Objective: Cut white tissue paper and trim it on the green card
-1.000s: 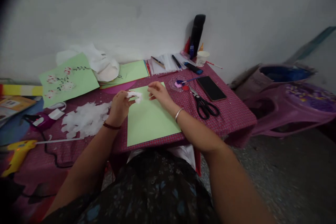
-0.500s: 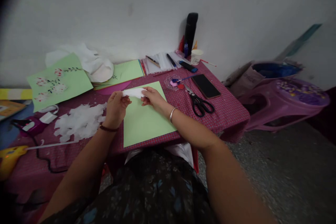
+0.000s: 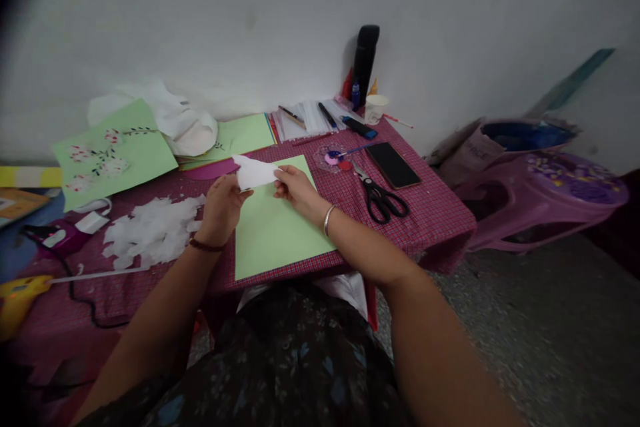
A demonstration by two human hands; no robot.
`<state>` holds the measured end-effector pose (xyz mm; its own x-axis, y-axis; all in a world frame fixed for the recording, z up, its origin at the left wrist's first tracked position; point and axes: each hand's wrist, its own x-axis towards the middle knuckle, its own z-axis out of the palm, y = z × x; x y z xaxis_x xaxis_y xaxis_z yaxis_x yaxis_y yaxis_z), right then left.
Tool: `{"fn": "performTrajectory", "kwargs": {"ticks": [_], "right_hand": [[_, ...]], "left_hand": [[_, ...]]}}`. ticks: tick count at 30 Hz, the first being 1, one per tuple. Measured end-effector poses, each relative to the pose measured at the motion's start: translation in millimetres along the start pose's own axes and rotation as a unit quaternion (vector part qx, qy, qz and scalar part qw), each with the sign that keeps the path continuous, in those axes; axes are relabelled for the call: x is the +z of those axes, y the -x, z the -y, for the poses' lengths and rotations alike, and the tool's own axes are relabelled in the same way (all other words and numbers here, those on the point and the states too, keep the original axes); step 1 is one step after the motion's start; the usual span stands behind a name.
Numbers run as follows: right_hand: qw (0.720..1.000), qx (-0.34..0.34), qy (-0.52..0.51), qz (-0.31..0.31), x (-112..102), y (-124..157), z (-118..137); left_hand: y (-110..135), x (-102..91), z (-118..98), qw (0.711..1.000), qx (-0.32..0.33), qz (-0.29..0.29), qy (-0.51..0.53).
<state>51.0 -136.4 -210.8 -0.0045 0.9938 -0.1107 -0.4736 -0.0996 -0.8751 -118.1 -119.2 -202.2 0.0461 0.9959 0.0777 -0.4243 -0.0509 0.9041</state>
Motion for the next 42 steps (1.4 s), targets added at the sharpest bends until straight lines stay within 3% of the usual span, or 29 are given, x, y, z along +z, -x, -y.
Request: {"fn": "performTrajectory", "kwargs": {"ticks": [6, 11, 14, 18, 21, 24, 27, 30, 35, 39, 42], "right_hand": [[0.999, -0.011, -0.01, -0.036, -12, -6, 8], [0.999, -0.018, 0.037, 0.015, -2, 2, 5], [0.996, -0.016, 0.059, 0.065, 6, 7, 0], [0.986, -0.038, 0.079, 0.139, 11, 8, -5], [0.988, -0.038, 0.101, 0.112, 8, 5, -6], [0.991, -0.027, 0.105, 0.084, 2, 1, 0], [0.993, -0.027, 0.093, 0.072, -6, -1, 12], [0.994, -0.033, 0.087, 0.062, -9, 0, 19], [0.993, -0.043, 0.089, 0.059, -5, 3, 15], [0.993, -0.055, 0.085, 0.053, -4, 4, 15], [0.994, -0.059, 0.073, 0.052, -4, 7, 16]], "left_hand": [[-10, -7.2, -7, 0.999, 0.019, -0.037, 0.013], [-2, -0.9, 1, 0.997, 0.009, 0.04, -0.059], [-1, -3.1, 5, 0.988, 0.057, 0.052, -0.133], [-1, -6.0, 3, 0.953, 0.112, 0.105, -0.262], [2, -2.2, 0, 0.936, 0.092, 0.17, -0.295], [3, 0.3, -3, 0.952, 0.028, 0.2, -0.232], [-2, -3.7, -7, 0.984, -0.032, 0.148, -0.096], [-10, -10.1, -9, 0.996, -0.018, 0.073, -0.037], [-13, -11.6, -8, 1.0, 0.029, 0.005, -0.008], [-8, -8.5, -13, 0.991, 0.096, -0.087, -0.021], [-4, -7.1, -17, 0.992, 0.095, -0.068, -0.056]]}}
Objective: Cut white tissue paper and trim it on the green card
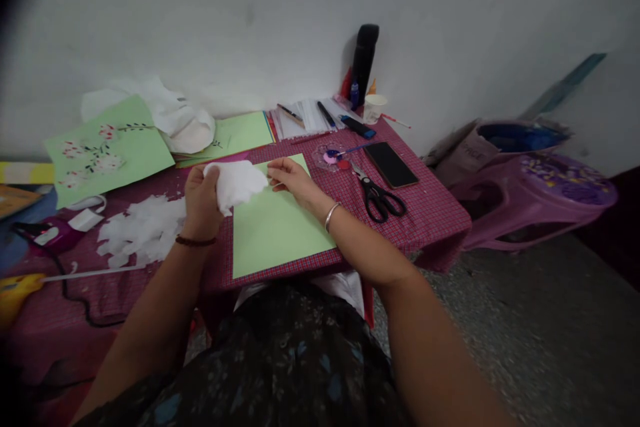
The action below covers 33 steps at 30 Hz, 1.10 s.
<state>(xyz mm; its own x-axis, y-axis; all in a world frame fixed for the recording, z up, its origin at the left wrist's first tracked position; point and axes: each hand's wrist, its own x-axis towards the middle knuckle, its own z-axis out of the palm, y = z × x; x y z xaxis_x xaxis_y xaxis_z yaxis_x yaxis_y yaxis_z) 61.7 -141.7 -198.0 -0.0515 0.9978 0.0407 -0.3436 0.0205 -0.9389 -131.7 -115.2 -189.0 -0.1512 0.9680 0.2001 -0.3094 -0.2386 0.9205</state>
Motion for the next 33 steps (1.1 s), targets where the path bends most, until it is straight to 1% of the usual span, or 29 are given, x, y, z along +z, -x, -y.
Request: {"fn": "performTrajectory", "kwargs": {"ticks": [2, 4, 6, 7, 8, 10, 13, 15, 17, 18, 20, 22, 24, 26, 27, 29, 31, 33], "right_hand": [[1.0, -0.003, -0.017, 0.023, 2, 2, -2], [0.996, 0.001, -0.019, 0.082, 5, 4, -6], [0.99, 0.021, 0.018, 0.139, 7, 4, -11], [0.988, 0.028, 0.043, 0.145, 7, 3, -12], [0.988, 0.03, 0.065, 0.136, 5, 2, -12], [0.993, 0.018, 0.083, 0.086, -1, -2, -9], [0.997, -0.017, 0.066, 0.021, -14, -8, 1], [0.998, -0.029, 0.053, -0.008, -21, -10, 6], [0.998, -0.03, 0.045, -0.023, -22, -10, 7], [0.999, -0.026, 0.035, -0.02, -21, -9, 5], [1.0, -0.001, -0.008, 0.009, -13, -6, -1], [0.995, 0.041, -0.073, 0.057, -3, -2, -9], [0.982, 0.082, -0.125, 0.116, 8, 3, -16], [0.971, 0.102, -0.148, 0.156, 17, 6, -21], [0.97, 0.101, -0.156, 0.156, 19, 6, -23], [0.976, 0.092, -0.162, 0.115, 21, 5, -26], [0.986, 0.072, -0.145, 0.043, 19, 2, -25], [0.993, 0.051, -0.11, -0.011, 14, -2, -22]], "left_hand": [[4, 0.9, 0, 0.998, -0.021, 0.047, -0.019], [8, 2.8, 3, 0.994, -0.041, 0.097, -0.041], [11, 4.7, 5, 0.988, -0.045, 0.134, -0.067], [12, 5.2, 6, 0.987, -0.04, 0.139, -0.073], [12, 5.3, 5, 0.987, -0.035, 0.136, -0.075], [9, 3.7, 0, 0.993, -0.021, 0.101, -0.056], [-1, -2.8, -12, 0.999, 0.0, 0.042, -0.019], [-7, -7.8, -19, 1.0, 0.009, 0.026, -0.008], [-10, -11.1, -21, 1.0, 0.011, 0.02, -0.003], [-11, -11.7, -20, 1.0, 0.009, 0.017, 0.0], [-10, -10.2, -17, 1.0, -0.001, 0.006, 0.005], [-6, -5.8, -11, 1.0, -0.008, -0.01, 0.006], [-1, 0.5, -4, 1.0, -0.003, -0.019, 0.008], [5, 6.8, 5, 1.0, 0.001, -0.006, 0.009], [8, 9.5, 9, 1.0, -0.001, 0.007, 0.008], [11, 13.0, 17, 0.999, -0.015, 0.036, 0.002], [13, 13.6, 23, 0.998, -0.034, 0.06, 0.013], [11, 11.3, 26, 0.995, -0.056, 0.071, 0.04]]}}
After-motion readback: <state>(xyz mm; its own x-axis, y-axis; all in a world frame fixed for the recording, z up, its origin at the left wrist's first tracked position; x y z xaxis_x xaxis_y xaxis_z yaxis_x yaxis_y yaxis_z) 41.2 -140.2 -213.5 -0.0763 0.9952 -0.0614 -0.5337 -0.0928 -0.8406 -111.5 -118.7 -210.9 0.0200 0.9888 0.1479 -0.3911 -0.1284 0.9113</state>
